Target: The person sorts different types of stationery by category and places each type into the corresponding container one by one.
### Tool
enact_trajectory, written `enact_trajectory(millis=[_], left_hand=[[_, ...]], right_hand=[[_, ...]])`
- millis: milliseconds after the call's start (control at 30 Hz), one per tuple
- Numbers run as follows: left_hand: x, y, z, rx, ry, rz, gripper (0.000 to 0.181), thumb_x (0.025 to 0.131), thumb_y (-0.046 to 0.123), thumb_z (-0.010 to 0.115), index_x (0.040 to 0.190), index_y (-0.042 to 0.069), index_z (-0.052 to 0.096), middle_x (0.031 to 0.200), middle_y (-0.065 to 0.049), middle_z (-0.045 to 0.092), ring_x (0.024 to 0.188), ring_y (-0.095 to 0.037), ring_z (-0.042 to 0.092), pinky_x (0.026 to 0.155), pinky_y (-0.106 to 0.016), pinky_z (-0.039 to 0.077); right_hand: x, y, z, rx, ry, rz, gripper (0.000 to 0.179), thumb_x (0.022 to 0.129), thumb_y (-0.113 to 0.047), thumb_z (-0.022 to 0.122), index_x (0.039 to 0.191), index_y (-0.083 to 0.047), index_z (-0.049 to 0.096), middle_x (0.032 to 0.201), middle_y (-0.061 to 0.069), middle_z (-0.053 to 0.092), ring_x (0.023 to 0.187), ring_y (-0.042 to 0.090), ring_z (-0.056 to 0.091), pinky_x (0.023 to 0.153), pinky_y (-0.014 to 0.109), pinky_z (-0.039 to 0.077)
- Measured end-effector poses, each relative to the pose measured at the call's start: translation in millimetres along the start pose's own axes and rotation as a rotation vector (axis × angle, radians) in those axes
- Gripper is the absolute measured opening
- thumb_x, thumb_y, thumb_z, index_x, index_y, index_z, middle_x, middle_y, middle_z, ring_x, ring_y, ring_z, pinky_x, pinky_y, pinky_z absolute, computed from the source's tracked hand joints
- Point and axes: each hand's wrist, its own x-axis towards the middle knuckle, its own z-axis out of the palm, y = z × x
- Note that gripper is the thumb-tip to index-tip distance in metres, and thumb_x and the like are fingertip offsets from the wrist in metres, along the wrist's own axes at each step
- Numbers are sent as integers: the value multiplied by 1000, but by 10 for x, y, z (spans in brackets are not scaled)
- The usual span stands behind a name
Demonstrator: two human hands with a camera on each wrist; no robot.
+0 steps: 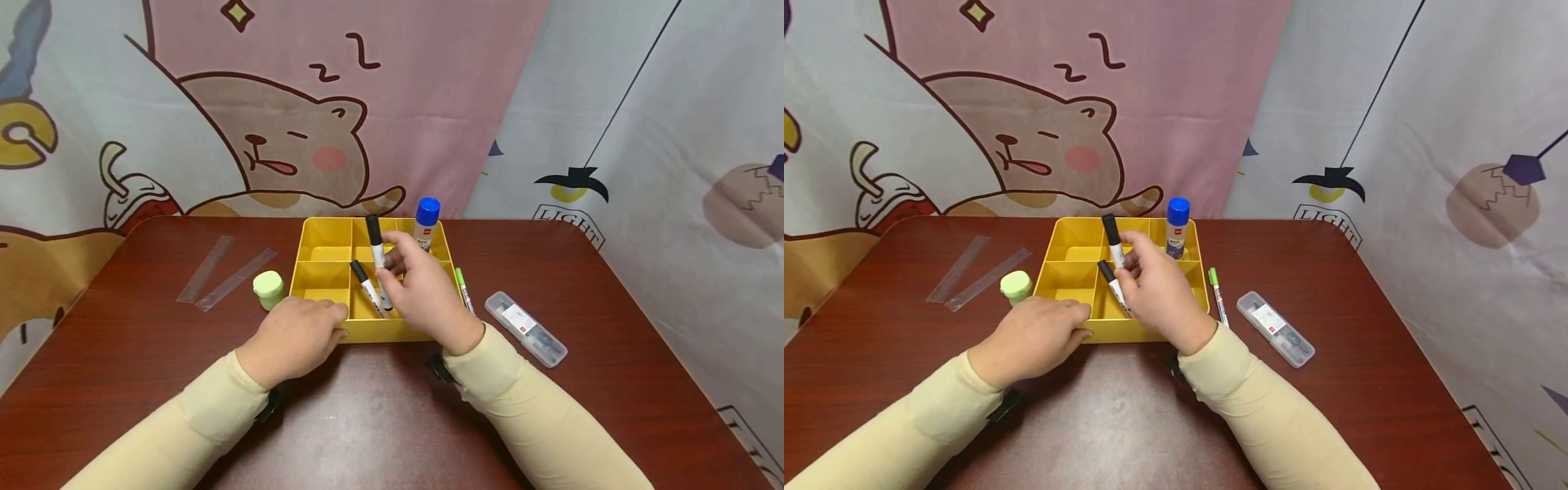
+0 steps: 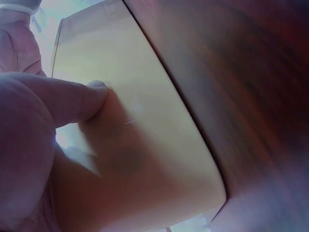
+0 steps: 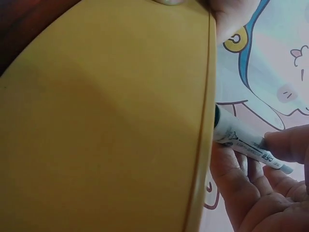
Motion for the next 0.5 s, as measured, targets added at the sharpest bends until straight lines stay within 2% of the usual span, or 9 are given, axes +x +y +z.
enact_trajectory(millis=[267,500], left_hand=[[-9,3,-16,-4,-2,2,35,83,24,87,77,16,53,63,5,50,53,-18,55,49,-33,40],[-8,4,-5,-6,8,3,35,81,23,88,77,16,54,63,5,51,54,-18,57,49,-34,41]], right_hand=[[-15,-16,72,-42,-40,24,48,100,-8,68,145,-8,50,102,9,71,92,21,71,83,36,61],[-26,-17,131,-78,-59,30,46,101,-9,68,144,-9,52,98,6,72,89,18,70,77,32,59]])
